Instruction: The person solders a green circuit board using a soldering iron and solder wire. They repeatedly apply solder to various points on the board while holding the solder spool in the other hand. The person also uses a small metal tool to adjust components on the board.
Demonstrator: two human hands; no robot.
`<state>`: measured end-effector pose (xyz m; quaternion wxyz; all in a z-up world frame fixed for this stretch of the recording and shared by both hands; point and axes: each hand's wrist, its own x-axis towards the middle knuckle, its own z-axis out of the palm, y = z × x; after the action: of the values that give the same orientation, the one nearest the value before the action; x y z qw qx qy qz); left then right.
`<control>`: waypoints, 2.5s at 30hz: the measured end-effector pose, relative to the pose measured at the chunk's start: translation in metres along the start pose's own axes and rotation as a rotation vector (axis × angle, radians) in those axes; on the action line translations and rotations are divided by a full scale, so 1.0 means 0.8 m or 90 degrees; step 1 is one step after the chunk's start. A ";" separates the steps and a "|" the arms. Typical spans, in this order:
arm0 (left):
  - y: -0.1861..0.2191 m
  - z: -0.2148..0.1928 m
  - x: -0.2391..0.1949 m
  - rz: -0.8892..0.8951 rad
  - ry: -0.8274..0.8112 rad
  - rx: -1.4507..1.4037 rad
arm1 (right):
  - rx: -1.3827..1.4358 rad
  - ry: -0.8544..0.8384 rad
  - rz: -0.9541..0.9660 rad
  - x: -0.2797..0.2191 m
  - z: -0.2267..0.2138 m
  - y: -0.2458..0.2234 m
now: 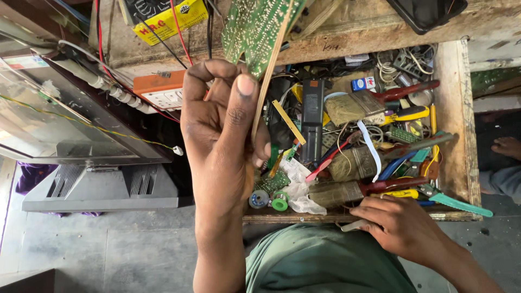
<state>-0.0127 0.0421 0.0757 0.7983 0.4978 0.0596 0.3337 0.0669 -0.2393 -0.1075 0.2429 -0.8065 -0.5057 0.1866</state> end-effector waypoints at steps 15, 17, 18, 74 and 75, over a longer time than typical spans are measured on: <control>0.015 -0.017 -0.014 -0.066 -0.065 -0.087 | -0.192 0.174 -0.064 0.025 -0.042 0.010; 0.011 -0.020 -0.017 -0.077 -0.050 -0.085 | -0.176 0.125 -0.034 0.025 -0.044 0.011; 0.009 -0.020 -0.017 -0.077 -0.049 -0.084 | -0.171 0.104 -0.021 0.025 -0.046 0.012; -0.036 -0.048 -0.080 -0.331 -0.042 -0.297 | -0.376 0.414 -0.287 -0.047 0.151 0.155; -0.036 -0.053 -0.076 -0.326 -0.039 -0.308 | -0.384 0.426 -0.278 -0.051 0.149 0.158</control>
<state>-0.0642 0.0300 0.0160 0.9524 0.2729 0.0777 0.1118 0.0764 -0.2991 -0.2752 0.1810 -0.7318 -0.5884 -0.2924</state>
